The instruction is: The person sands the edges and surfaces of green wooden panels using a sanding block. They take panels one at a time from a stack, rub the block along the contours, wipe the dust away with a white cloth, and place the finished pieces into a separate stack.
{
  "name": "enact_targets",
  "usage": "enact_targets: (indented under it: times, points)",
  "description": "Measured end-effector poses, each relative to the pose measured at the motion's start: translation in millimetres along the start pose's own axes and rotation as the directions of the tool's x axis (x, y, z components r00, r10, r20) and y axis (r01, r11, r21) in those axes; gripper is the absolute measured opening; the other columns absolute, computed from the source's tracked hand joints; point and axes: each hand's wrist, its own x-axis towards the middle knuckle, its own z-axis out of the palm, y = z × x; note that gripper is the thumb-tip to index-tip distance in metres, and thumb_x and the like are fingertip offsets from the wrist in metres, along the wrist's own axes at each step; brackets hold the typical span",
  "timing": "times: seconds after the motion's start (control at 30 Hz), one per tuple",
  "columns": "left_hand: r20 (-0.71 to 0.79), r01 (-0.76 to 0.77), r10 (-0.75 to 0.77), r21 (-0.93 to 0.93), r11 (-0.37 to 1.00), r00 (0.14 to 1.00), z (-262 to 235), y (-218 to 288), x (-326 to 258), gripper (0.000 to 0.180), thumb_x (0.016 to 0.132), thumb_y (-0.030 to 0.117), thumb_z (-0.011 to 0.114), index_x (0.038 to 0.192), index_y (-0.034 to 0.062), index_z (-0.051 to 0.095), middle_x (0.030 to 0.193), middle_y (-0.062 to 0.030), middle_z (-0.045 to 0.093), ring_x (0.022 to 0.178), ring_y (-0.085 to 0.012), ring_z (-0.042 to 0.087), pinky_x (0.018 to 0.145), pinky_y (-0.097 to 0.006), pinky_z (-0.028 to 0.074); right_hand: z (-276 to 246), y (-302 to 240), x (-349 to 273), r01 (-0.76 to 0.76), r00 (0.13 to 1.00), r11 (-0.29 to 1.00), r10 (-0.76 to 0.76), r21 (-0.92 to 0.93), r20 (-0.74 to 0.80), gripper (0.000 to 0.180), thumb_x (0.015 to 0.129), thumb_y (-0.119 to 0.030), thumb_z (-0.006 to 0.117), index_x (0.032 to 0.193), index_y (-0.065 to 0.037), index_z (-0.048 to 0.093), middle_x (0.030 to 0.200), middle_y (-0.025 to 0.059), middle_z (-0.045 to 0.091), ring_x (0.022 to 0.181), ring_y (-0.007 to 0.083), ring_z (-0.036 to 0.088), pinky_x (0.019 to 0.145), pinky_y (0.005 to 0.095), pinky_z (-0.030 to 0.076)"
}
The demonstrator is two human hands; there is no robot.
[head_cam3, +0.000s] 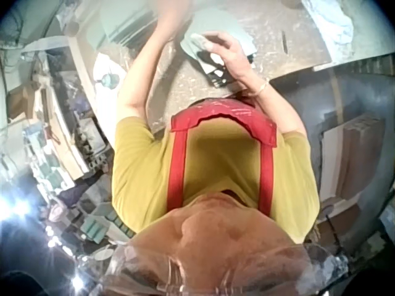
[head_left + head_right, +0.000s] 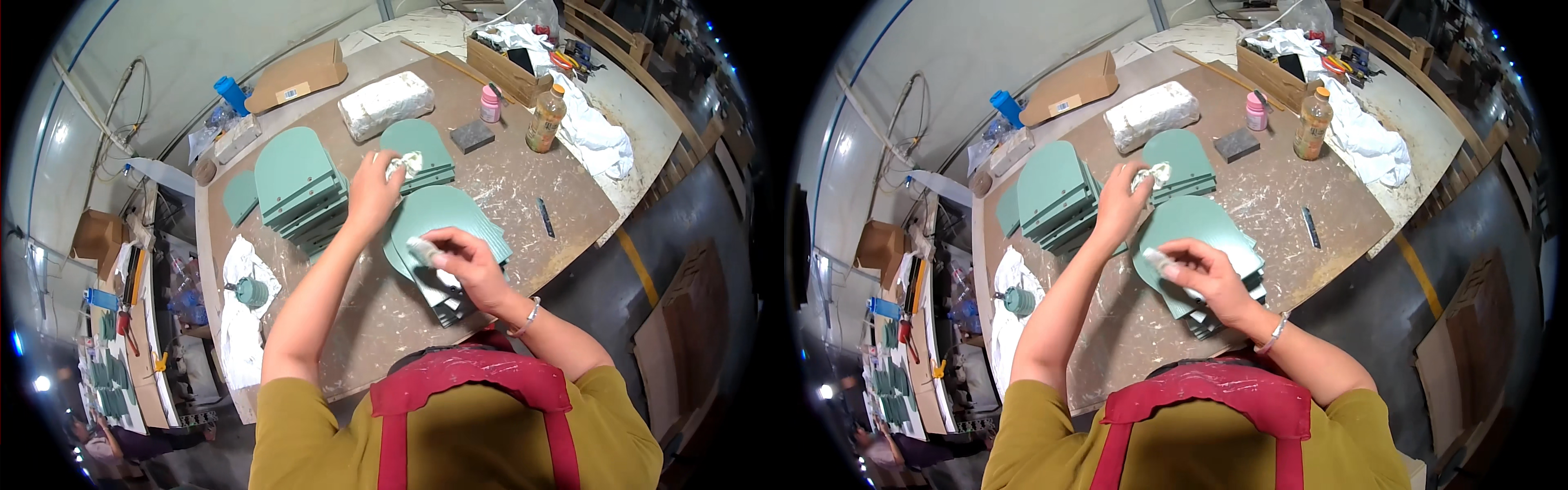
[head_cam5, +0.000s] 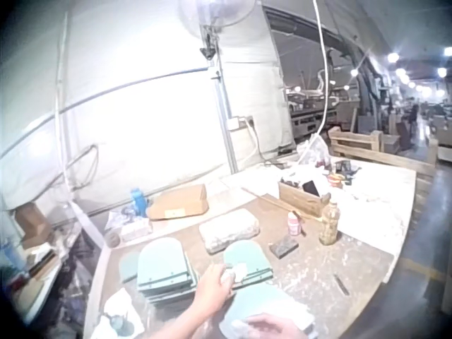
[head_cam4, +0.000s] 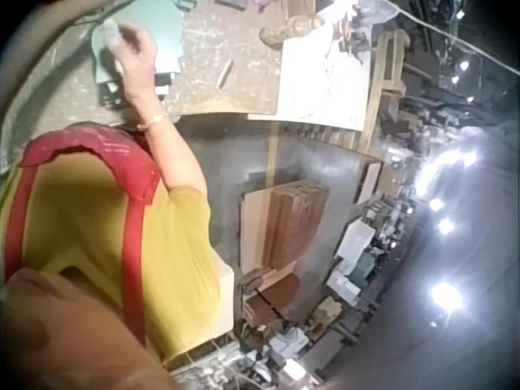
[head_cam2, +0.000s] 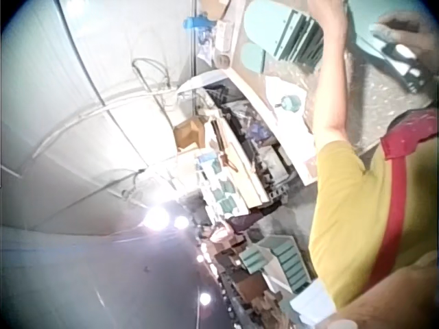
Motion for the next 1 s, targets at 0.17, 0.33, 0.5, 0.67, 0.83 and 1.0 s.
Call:
enact_targets:
  times: [0.17,0.33,0.5,0.67,0.83,1.0]
  points:
    - [0.029,-0.086,0.085,0.033,0.996,0.996,7.8,3.2,-30.8,0.031,0.094,0.025,0.066,0.114,0.0024,0.062,0.114,-0.0226,0.060,0.108,-0.0436,0.059,0.092,-0.049,0.048,-20.9,-1.8,13.6,0.125,0.980,0.954,-0.075,0.274,-0.186,0.033,0.098,-0.013,0.062,0.127,0.002,0.059,0.122,0.0091,0.064,0.111,0.0174,0.061,0.102,0.0349,0.047]
    - [-0.165,0.080,-0.113,-0.195,0.978,0.980,-17.3,10.8,-34.9,0.029,0.094,0.020,0.064,0.116,0.0011,0.059,0.111,-0.0208,0.060,0.106,-0.0414,0.059,0.092,-0.049,0.047,-32.6,8.8,17.8,0.149,0.964,0.919,-0.052,0.365,-0.262,0.034,0.100,-0.017,0.062,0.129,0.000,0.057,0.123,0.0093,0.063,0.115,0.0190,0.059,0.110,0.0377,0.044]
    - [0.031,-0.345,0.344,0.111,0.932,0.939,-5.7,31.5,-113.5,0.030,0.083,0.012,0.072,0.110,0.0044,0.061,0.120,-0.0181,0.061,0.122,-0.0406,0.054,0.103,-0.047,0.043,-34.7,11.8,17.7,0.186,0.965,0.870,-0.074,0.457,-0.251,0.038,0.101,-0.018,0.062,0.133,0.001,0.054,0.125,0.0092,0.062,0.116,0.0177,0.059,0.106,0.0365,0.044]
    - [-0.208,0.086,-0.062,0.111,0.990,0.976,-18.7,-42.9,-135.3,0.022,0.093,0.015,0.064,0.110,0.0006,0.062,0.120,-0.0227,0.059,0.111,-0.0431,0.054,0.097,-0.051,0.042,-30.8,9.3,20.1,0.156,0.969,0.921,-0.073,0.358,-0.235,0.039,0.101,-0.020,0.060,0.134,-0.001,0.052,0.128,0.0104,0.061,0.120,0.0201,0.058,0.115,0.0433,0.041]
    - [0.072,0.164,-0.211,0.407,0.899,0.975,-33.2,-46.1,-199.6,0.033,0.093,0.024,0.068,0.119,0.0040,0.061,0.130,-0.0214,0.054,0.120,-0.0431,0.051,0.101,-0.050,0.041,-29.6,3.8,21.8,0.128,0.983,0.920,-0.067,0.371,-0.172,0.036,0.100,-0.015,0.061,0.131,0.002,0.054,0.125,0.0087,0.061,0.115,0.0158,0.057,0.105,0.0357,0.045]
    - [0.078,0.307,-0.305,-0.018,0.951,0.949,-46.0,-1.1,-199.5,0.037,0.096,0.030,0.068,0.120,0.0029,0.066,0.116,-0.0154,0.068,0.107,-0.0281,0.066,0.091,-0.037,0.051,-52.8,-14.9,12.9,0.218,0.963,0.924,-0.151,0.314,-0.224,0.035,0.101,-0.020,0.059,0.131,-0.002,0.055,0.127,0.0119,0.061,0.120,0.0220,0.058,0.114,0.0439,0.043]
